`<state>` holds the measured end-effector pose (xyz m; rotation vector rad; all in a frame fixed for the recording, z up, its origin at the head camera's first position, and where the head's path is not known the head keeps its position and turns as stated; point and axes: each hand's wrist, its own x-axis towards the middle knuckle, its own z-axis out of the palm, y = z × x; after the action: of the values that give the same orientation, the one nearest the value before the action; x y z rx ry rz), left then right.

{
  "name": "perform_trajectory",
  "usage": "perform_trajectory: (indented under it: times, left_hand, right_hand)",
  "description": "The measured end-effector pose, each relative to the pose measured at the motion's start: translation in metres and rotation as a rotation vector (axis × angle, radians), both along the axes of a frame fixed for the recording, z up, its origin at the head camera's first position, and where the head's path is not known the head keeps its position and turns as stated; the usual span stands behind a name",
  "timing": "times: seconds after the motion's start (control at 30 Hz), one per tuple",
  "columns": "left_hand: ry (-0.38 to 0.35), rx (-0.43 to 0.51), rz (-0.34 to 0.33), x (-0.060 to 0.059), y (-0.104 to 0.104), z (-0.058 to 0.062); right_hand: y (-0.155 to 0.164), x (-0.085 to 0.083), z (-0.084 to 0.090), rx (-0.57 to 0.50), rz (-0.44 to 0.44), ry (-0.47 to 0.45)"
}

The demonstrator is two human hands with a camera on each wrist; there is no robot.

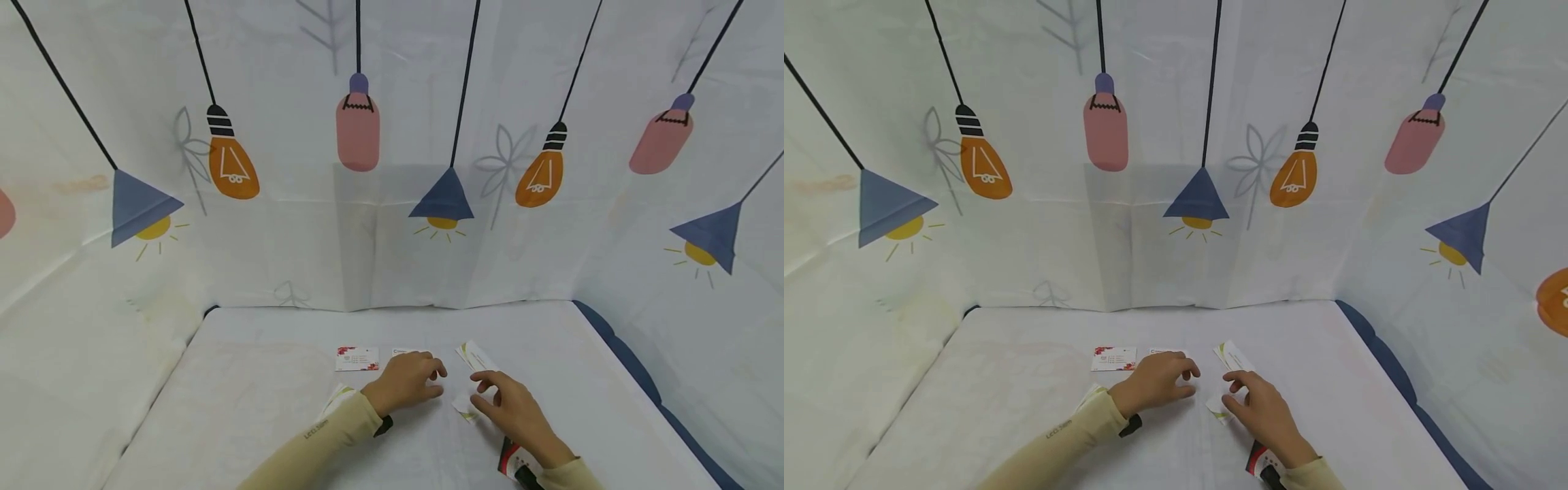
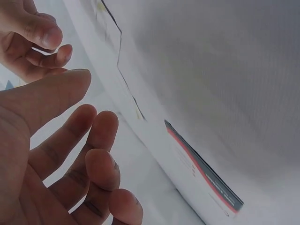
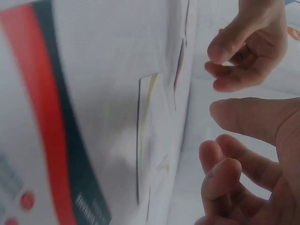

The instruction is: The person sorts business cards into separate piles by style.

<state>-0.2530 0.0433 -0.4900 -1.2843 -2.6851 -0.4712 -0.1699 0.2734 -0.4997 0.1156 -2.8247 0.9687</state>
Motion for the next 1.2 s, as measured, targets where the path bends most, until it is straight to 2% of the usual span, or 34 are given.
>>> perform_trajectory:
  times: [0.17,0.4,0.73,0.87,1.03,1.2]
  left_hand:
    - [-0.032,-0.006,-0.02,0.007,0.006,0.002]
    - [-0.031,-0.02,-0.072,0.013,0.017,-0.002]
    - [-0.091,-0.064,-0.17,0.019,0.04,-0.009]
    - [-0.072,-0.076,-0.214,0.021,0.049,-0.01]
    - [-0.037,-0.086,-0.266,0.023,0.057,-0.006]
    - [-0.104,-0.121,-0.335,0.023,0.071,-0.002]
  right_hand:
    - [0.014,0.01,0.001,0.012,-0.063,-0.07]
    - [0.032,0.025,0.002,0.043,-0.144,-0.152]
    - [0.046,0.045,-0.003,0.004,-0.213,-0.25]
    - [0.049,0.053,-0.005,-0.012,-0.242,-0.271]
    - [0.054,0.064,-0.009,-0.023,-0.27,-0.287]
    - [0.059,0.071,-0.011,-0.029,-0.281,-0.309]
